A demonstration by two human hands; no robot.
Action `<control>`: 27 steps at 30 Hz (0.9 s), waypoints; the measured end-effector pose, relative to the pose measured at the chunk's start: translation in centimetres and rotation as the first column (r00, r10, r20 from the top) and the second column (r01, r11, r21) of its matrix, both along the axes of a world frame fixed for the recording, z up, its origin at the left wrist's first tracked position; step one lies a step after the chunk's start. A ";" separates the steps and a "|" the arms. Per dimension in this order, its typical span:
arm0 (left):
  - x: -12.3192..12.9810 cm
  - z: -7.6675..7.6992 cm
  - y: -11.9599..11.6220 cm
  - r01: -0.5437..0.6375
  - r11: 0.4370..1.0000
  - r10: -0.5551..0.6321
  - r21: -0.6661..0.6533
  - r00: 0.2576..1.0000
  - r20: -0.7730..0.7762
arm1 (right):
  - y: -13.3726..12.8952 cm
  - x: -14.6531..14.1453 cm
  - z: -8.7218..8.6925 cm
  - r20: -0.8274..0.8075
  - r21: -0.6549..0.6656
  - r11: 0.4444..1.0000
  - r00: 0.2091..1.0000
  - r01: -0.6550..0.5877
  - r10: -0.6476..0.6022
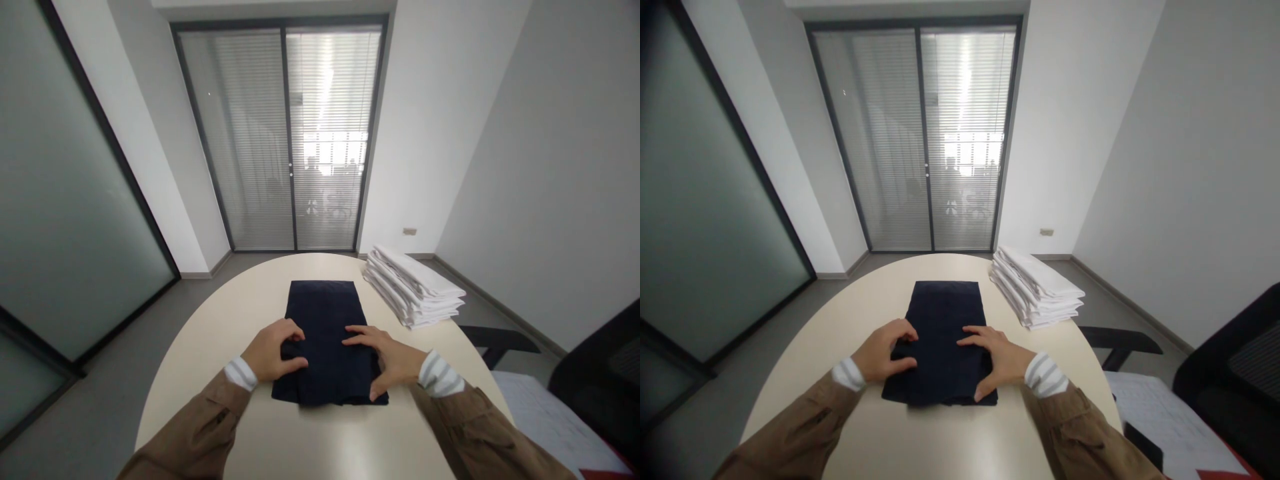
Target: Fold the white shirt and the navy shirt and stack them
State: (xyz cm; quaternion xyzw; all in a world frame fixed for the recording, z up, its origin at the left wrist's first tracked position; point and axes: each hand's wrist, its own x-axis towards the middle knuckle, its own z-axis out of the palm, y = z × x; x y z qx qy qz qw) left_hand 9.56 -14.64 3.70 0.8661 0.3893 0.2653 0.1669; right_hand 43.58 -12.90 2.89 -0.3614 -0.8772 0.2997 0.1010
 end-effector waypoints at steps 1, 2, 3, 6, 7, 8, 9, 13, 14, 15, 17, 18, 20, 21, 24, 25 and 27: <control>0.4 0.1 -0.3 0.062 0.998 -0.061 0.028 0.997 -0.045 | -0.3 -0.2 0.3 0.008 -0.015 1.000 1.000 -0.013 0.013; 0.8 0.1 -0.6 0.109 0.993 -0.105 0.042 0.991 -0.084 | -0.6 -0.3 0.5 0.014 -0.031 0.999 1.000 -0.024 0.024; 1.0 0.1 -0.7 0.134 0.990 -0.128 0.041 0.985 -0.120 | -0.8 -0.4 0.7 0.019 -0.046 0.999 0.999 -0.028 0.029; 1.1 -0.1 -0.7 0.122 0.993 -0.119 0.005 0.975 -0.188 | -1.2 -0.6 0.7 0.026 -0.039 0.999 1.000 0.001 0.000; 1.1 -0.1 -0.7 0.121 0.993 -0.119 -0.006 0.972 -0.204 | -1.3 -0.6 0.6 0.027 -0.014 1.000 0.999 0.020 -0.020; 1.0 -0.1 -0.7 0.124 0.992 -0.124 -0.015 0.968 -0.217 | -1.3 -0.6 0.5 0.026 0.016 0.999 0.999 0.038 -0.038; 0.9 -0.1 -0.7 0.130 0.991 -0.131 -0.022 0.964 -0.230 | -1.3 -0.6 0.4 0.023 0.041 0.998 0.998 0.051 -0.052; 0.7 0.0 -0.9 0.106 0.994 -0.113 -0.041 0.952 -0.284 | -1.2 -0.5 0.2 -0.029 0.075 0.996 0.998 0.055 -0.053; 0.6 0.0 -1.0 0.095 0.994 -0.104 -0.046 0.951 -0.291 | -1.2 -0.5 0.2 -0.047 0.074 0.996 0.998 0.047 -0.044; 0.6 -0.1 -1.0 0.090 0.995 -0.101 -0.050 0.951 -0.292 | -1.2 -0.5 0.2 -0.062 0.072 0.997 0.997 0.038 -0.033; 0.5 -0.3 -1.0 0.102 0.993 -0.115 -0.063 0.956 -0.268 | -1.2 -0.4 0.4 -0.084 0.064 0.998 0.996 0.026 -0.020; 0.5 -0.4 -0.9 0.113 0.991 -0.128 -0.075 0.963 -0.239 | -1.2 -0.4 0.4 -0.094 0.059 0.998 0.995 0.023 -0.017; 0.4 -0.7 -0.8 0.129 0.985 -0.144 -0.111 0.979 -0.145 | -1.2 -0.4 0.5 -0.126 0.056 0.998 0.992 0.018 -0.011; 0.4 -0.9 -0.7 0.133 0.983 -0.145 -0.126 0.986 -0.088 | -1.2 -0.4 0.5 -0.149 0.056 0.998 0.989 0.014 -0.006; 0.3 -1.1 -0.5 0.123 0.983 -0.119 -0.135 0.992 0.034 | -1.2 -0.4 0.3 -0.220 0.025 1.000 0.975 0.013 -0.007; 0.3 -1.1 -0.5 0.114 0.985 -0.109 -0.131 0.993 0.041 | -1.2 -0.4 0.2 -0.234 -0.002 1.000 0.972 0.020 -0.020; 0.2 -1.0 -0.6 0.081 0.989 -0.082 -0.125 0.997 0.003 | -1.1 -0.3 -0.1 -0.249 -0.052 0.998 0.967 0.042 -0.053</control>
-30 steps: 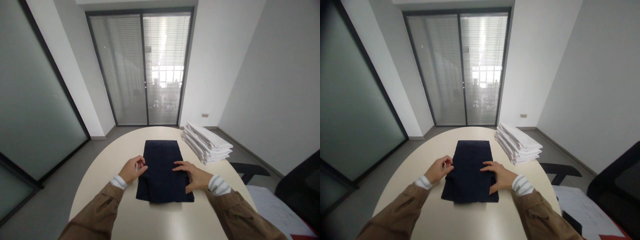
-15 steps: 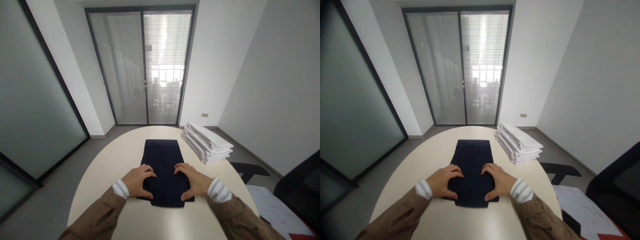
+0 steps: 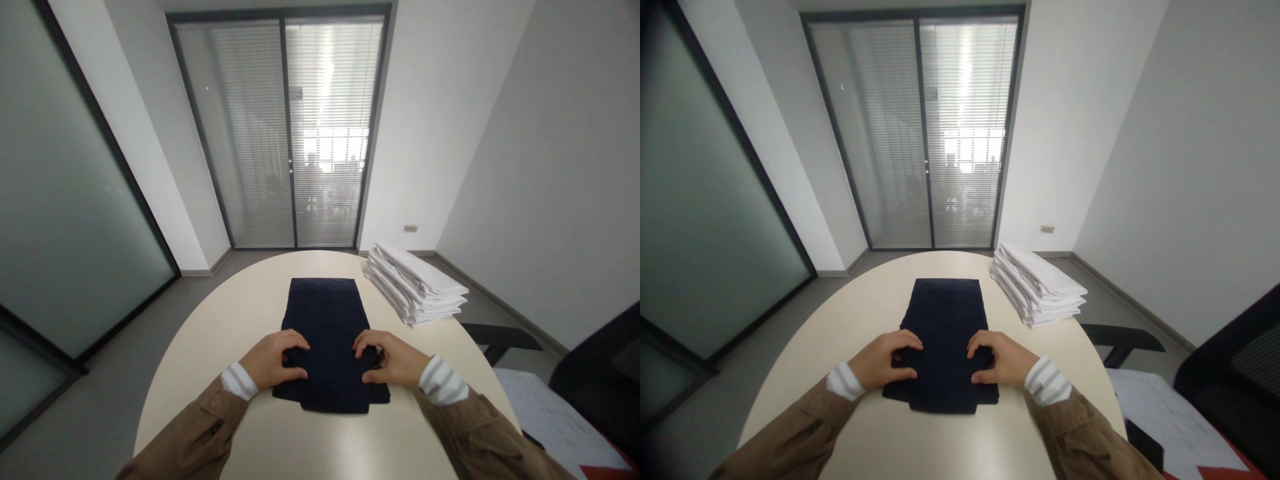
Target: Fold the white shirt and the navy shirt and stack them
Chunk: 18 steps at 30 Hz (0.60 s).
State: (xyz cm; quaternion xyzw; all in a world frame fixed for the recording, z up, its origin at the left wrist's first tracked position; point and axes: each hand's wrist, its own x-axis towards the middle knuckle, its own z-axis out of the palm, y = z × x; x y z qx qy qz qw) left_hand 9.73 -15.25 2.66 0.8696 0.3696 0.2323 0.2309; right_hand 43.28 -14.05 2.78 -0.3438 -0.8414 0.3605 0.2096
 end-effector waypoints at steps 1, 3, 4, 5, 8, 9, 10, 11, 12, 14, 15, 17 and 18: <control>-0.1 0.0 0.0 -0.021 1.000 0.021 0.006 0.999 -0.033 | 0.0 0.1 -0.1 -0.005 -0.011 1.000 1.000 0.006 -0.006; -0.3 0.1 0.0 -0.059 0.998 0.060 0.016 0.995 -0.084 | 0.1 0.2 -0.4 -0.025 -0.005 1.000 1.000 0.005 -0.006; -0.4 0.1 0.0 -0.071 0.997 0.072 0.014 0.993 -0.089 | 0.1 0.2 -0.5 -0.039 0.002 1.000 0.999 0.003 -0.003; -0.5 0.1 0.1 -0.077 0.997 0.077 0.004 0.994 -0.079 | 0.2 0.3 -0.5 -0.052 0.006 1.000 0.999 0.001 -0.001; -0.5 -0.2 0.3 -0.058 0.997 0.058 -0.043 0.998 0.001 | 0.3 0.3 -0.8 -0.061 0.002 1.000 0.998 0.005 -0.004; -0.4 -0.4 0.3 -0.051 0.997 0.052 -0.056 0.998 0.023 | 0.3 0.3 -0.8 -0.052 0.001 1.000 0.999 0.002 -0.002; -0.3 -0.6 0.3 -0.047 0.997 0.050 -0.065 0.998 0.039 | 0.4 0.3 -0.9 -0.039 0.001 1.000 0.999 -0.002 0.002; -0.1 -0.8 0.2 -0.041 0.997 0.045 -0.071 0.998 0.048 | 0.4 0.3 -1.0 -0.025 -0.002 1.000 1.000 -0.006 0.006; 0.0 -1.1 0.1 -0.033 0.997 0.037 -0.074 0.998 0.050 | 0.4 0.3 -1.0 -0.012 -0.009 1.000 1.000 -0.007 0.007; 0.2 -1.5 0.0 -0.015 0.997 0.018 -0.070 0.999 0.037 | 0.4 0.3 -1.1 -0.001 -0.031 0.999 1.000 0.008 -0.008; 0.3 -1.5 -0.1 -0.008 0.998 0.009 -0.065 1.000 0.022 | 0.4 0.2 -1.1 -0.006 -0.044 0.999 1.000 0.021 -0.021; 0.4 -1.4 -0.3 -0.004 0.999 0.003 -0.048 1.000 -0.018 | 0.4 0.1 -1.0 -0.039 -0.068 0.996 0.997 0.057 -0.060; 0.4 -1.3 -0.4 -0.010 0.999 0.009 -0.032 0.999 -0.036 | 0.4 0.0 -1.0 -0.069 -0.077 0.994 0.994 0.080 -0.085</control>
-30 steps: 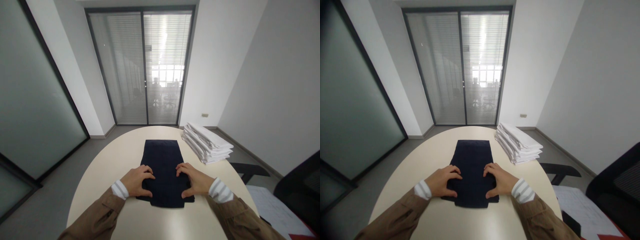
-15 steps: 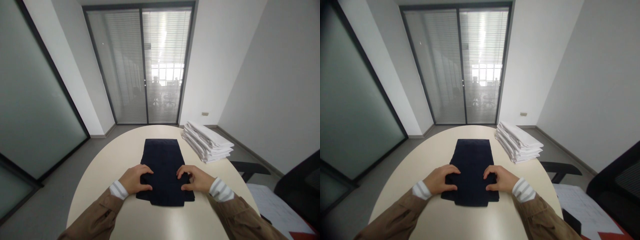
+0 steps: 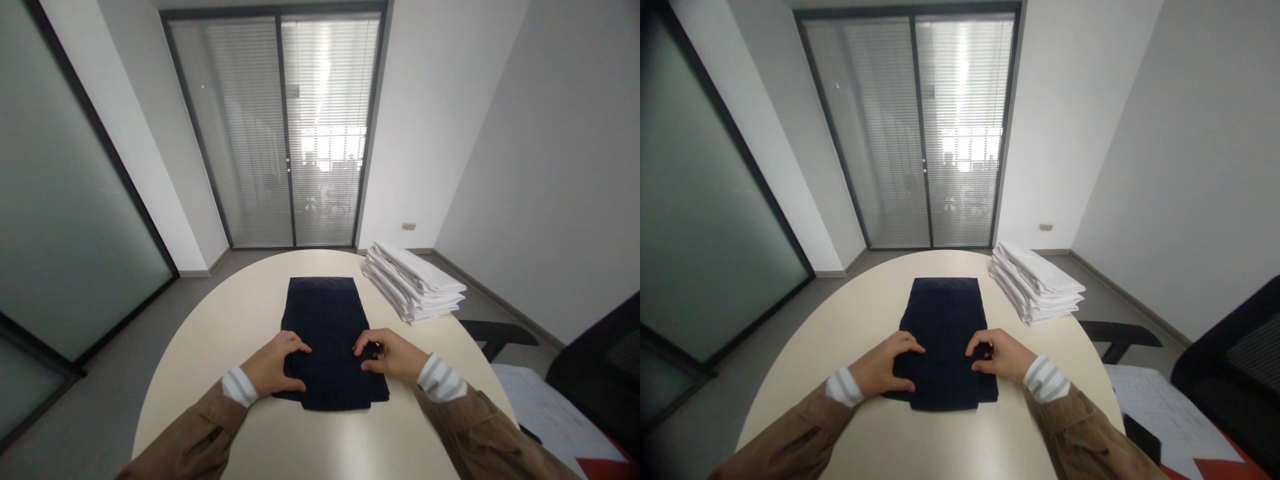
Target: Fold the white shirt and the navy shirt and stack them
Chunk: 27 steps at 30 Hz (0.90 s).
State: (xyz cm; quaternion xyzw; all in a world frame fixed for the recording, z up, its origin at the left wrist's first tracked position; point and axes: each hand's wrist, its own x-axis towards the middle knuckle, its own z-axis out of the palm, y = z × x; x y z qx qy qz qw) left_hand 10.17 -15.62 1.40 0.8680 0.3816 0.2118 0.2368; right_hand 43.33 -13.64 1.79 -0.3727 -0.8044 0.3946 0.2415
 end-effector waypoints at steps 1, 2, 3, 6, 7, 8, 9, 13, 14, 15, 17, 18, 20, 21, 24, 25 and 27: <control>0.0 0.2 -0.1 -0.007 1.000 0.007 0.022 1.000 -0.013 | 0.0 -0.1 0.1 -0.041 -0.005 1.000 0.999 0.027 -0.027; 0.1 0.5 -0.2 -0.011 0.999 0.012 0.049 1.000 -0.019 | 0.1 -0.2 0.2 -0.096 -0.006 0.999 0.994 0.051 -0.052; 0.1 0.8 -0.3 -0.011 0.997 0.013 0.080 1.000 -0.018 | 0.1 -0.3 0.3 -0.165 -0.005 0.998 0.984 0.070 -0.070; 0.4 1.3 -0.5 0.001 0.982 0.001 0.191 1.000 -0.011 | 0.3 -0.6 0.5 -0.394 -0.004 0.994 0.914 0.108 -0.101; 0.5 1.3 -0.6 -0.002 0.974 0.005 0.227 1.000 -0.012 | 0.3 -0.7 0.6 -0.454 -0.010 0.992 0.883 0.129 -0.120; 0.6 1.3 -0.6 -0.013 0.965 0.018 0.262 1.000 -0.016 | 0.4 -0.8 0.6 -0.499 -0.021 0.987 0.854 0.157 -0.146; 0.7 1.3 -0.6 -0.030 0.956 0.037 0.292 0.999 -0.021 | 0.5 -0.8 0.6 -0.529 -0.037 0.981 0.829 0.188 -0.179; 0.8 1.1 -0.5 -0.079 0.924 0.107 0.374 0.993 -0.055 | 0.8 -0.9 0.6 -0.574 -0.108 0.958 0.770 0.266 -0.278; 0.8 1.0 -0.5 -0.071 0.920 0.108 0.386 0.991 -0.075 | 0.8 -0.9 0.5 -0.572 -0.122 0.955 0.768 0.269 -0.289; 0.8 0.9 -0.4 -0.060 0.916 0.106 0.396 0.990 -0.095 | 0.9 -0.8 0.5 -0.565 -0.134 0.954 0.771 0.268 -0.295; 0.8 0.7 -0.3 -0.039 0.912 0.099 0.408 0.987 -0.127 | 0.9 -0.7 0.4 -0.535 -0.145 0.959 0.796 0.245 -0.284; 0.7 0.6 -0.2 -0.037 0.910 0.101 0.412 0.986 -0.135 | 0.9 -0.6 0.4 -0.517 -0.144 0.964 0.813 0.225 -0.267; 0.6 0.5 0.0 -0.058 0.906 0.123 0.419 0.984 -0.129 | 0.8 -0.3 0.3 -0.474 -0.129 0.976 0.854 0.174 -0.215; 0.5 0.5 0.1 -0.087 0.902 0.150 0.423 0.982 -0.118 | 0.7 -0.2 0.3 -0.446 -0.120 0.982 0.876 0.147 -0.185; 0.2 0.7 0.1 -0.288 0.859 0.346 0.424 0.936 -0.066 | 0.7 0.3 0.1 -0.341 -0.089 0.993 0.934 0.078 -0.104; 0.1 0.8 0.1 -0.369 0.834 0.425 0.409 0.904 -0.051 | 0.6 0.4 0.1 -0.305 -0.075 0.995 0.949 0.066 -0.086; 0.1 0.9 0.1 -0.495 0.802 0.538 0.334 0.842 -0.045 | 0.6 0.6 0.1 -0.229 -0.043 0.996 0.970 0.080 -0.087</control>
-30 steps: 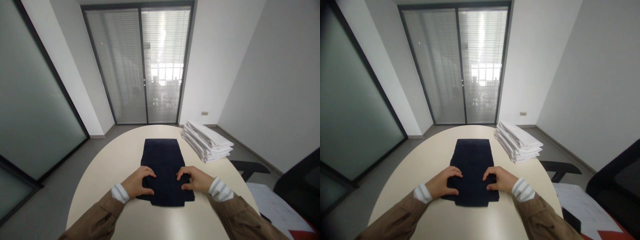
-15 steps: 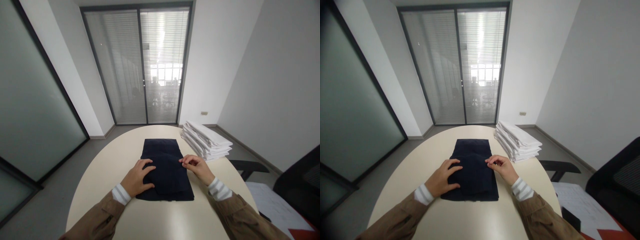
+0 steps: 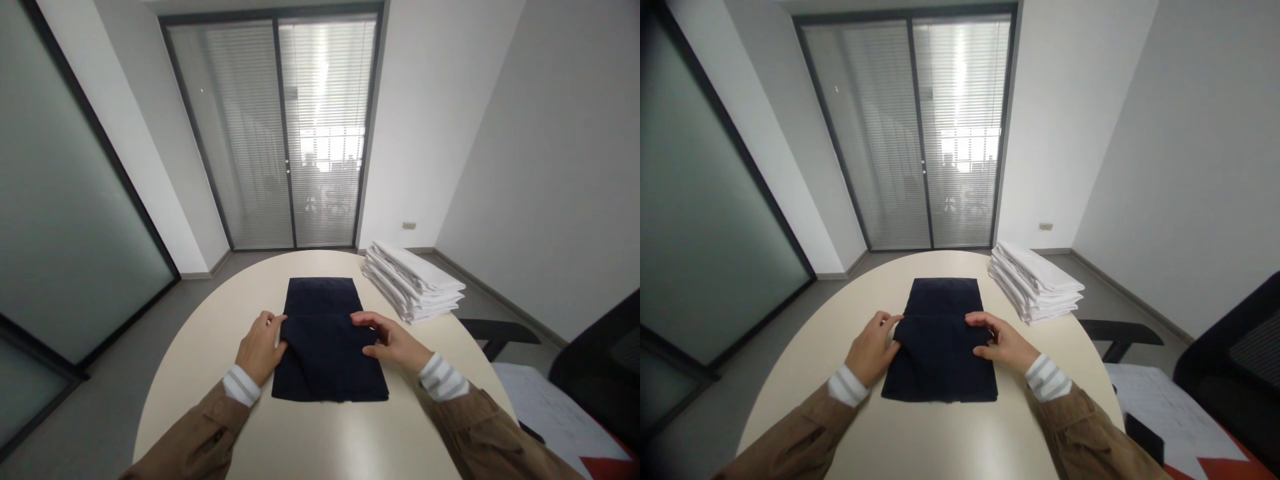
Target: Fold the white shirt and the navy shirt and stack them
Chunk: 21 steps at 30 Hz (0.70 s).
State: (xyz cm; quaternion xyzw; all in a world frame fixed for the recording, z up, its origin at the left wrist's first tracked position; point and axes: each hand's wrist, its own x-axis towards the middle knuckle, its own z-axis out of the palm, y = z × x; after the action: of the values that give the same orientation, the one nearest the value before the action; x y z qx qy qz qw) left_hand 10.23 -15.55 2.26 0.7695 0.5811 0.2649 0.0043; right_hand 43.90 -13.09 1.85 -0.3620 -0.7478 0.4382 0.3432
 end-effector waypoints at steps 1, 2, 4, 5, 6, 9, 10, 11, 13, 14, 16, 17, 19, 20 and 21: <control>0.0 0.0 0.0 -0.036 0.998 0.038 -0.059 0.999 0.031 | 0.0 0.1 0.0 0.043 0.012 1.000 0.999 0.024 -0.024; 0.0 -0.1 0.1 -0.052 0.991 0.061 -0.127 0.996 0.072 | -0.1 0.1 0.0 0.085 0.018 0.998 0.995 0.057 -0.059; 0.1 -0.4 0.2 -0.024 0.966 0.077 -0.258 0.977 0.197 | -0.2 0.3 0.0 0.175 0.038 0.991 0.976 0.127 -0.132; 0.1 -0.5 0.2 0.016 0.950 0.074 -0.310 0.958 0.277 | -0.2 0.5 0.0 0.223 0.058 0.986 0.961 0.157 -0.166; 0.2 -0.6 0.2 0.070 0.936 0.063 -0.344 0.931 0.359 | -0.3 0.6 0.0 0.269 0.081 0.980 0.943 0.182 -0.197; 0.5 -0.7 -0.1 0.244 0.884 0.011 -0.398 0.841 0.540 | -0.5 0.9 0.2 0.393 0.088 0.977 0.894 0.195 -0.214; 0.6 -0.7 -0.3 0.300 0.856 -0.002 -0.421 0.817 0.577 | -0.6 0.9 0.4 0.416 0.062 0.981 0.889 0.184 -0.194; 0.8 -0.7 -0.5 0.358 0.824 -0.020 -0.440 0.793 0.609 | -0.8 0.8 0.6 0.427 0.028 0.986 0.890 0.166 -0.162; 1.3 -0.8 -0.9 0.471 0.758 -0.067 -0.450 0.743 0.666 | -1.1 0.6 1.1 0.416 -0.054 0.991 0.905 0.121 -0.088; 1.6 -0.8 -1.1 0.509 0.740 -0.091 -0.439 0.723 0.685 | -1.2 0.4 1.2 0.397 -0.105 0.990 0.917 0.097 -0.048; 2.0 -1.0 -1.4 0.516 0.751 -0.108 -0.412 0.711 0.695 | -1.3 0.1 1.1 0.327 -0.218 0.974 0.945 0.054 0.021; 2.2 -1.1 -1.4 0.491 0.768 -0.088 -0.411 0.718 0.691 | -1.2 0.0 0.9 0.283 -0.270 0.962 0.958 0.039 0.041; 2.4 -1.1 -1.4 0.414 0.804 -0.004 -0.427 0.722 0.692 | -0.9 0.0 0.3 0.200 -0.336 0.941 0.979 0.035 0.035; 2.4 -0.9 -1.3 0.379 0.818 0.042 -0.433 0.710 0.703 | -0.7 0.0 0.1 0.166 -0.347 0.937 0.986 0.044 0.015; 2.4 -0.8 -1.2 0.353 0.829 0.083 -0.433 0.689 0.720 | -0.5 0.0 -0.2 0.139 -0.352 0.934 0.990 0.055 -0.006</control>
State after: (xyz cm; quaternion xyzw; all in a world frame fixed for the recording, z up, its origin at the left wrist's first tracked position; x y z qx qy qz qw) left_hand 12.66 -16.77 1.48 0.6145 0.5218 0.3650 0.4657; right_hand 43.86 -13.58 1.69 -0.4584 -0.6724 0.5348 0.2272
